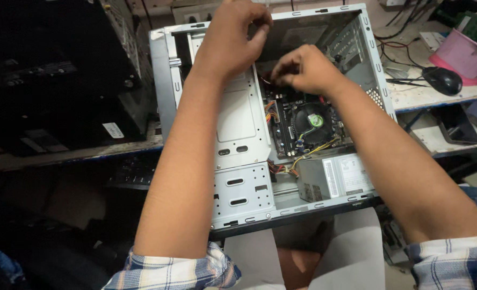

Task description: The person works inside an open desktop computer case, manipulating and connecting internal wires to the motherboard. They handle several small connectors and cables with both hands, focusing on the area near the CPU fan and power supply.

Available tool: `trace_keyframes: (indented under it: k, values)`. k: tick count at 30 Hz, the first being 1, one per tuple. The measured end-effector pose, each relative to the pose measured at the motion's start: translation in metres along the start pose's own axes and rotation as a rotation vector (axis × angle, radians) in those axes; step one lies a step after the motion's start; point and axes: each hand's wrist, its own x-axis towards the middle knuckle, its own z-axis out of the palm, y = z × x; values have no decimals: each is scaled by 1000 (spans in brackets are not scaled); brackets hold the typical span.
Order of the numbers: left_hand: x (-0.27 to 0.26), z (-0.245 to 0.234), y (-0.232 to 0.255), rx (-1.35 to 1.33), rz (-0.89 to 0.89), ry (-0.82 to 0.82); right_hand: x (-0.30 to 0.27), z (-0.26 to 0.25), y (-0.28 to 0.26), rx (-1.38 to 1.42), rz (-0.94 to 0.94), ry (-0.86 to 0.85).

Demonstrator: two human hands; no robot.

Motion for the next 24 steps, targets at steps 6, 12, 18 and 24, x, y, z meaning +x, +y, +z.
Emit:
trace_keyframes:
  k: [6, 12, 18, 24]
  values:
    - [-2, 1, -1, -49, -34, -34, 9, 4, 16, 381, 155, 186]
    - [-1, 1, 3, -31, -64, -67, 10, -3, 12, 687, 459, 343]
    - [-3, 1, 5, -1, -70, -64, 5, -1, 5, 470, 347, 198]
    - [-5, 0, 6, -9, -88, -78, -1, 0, -4, 0, 140, -51]
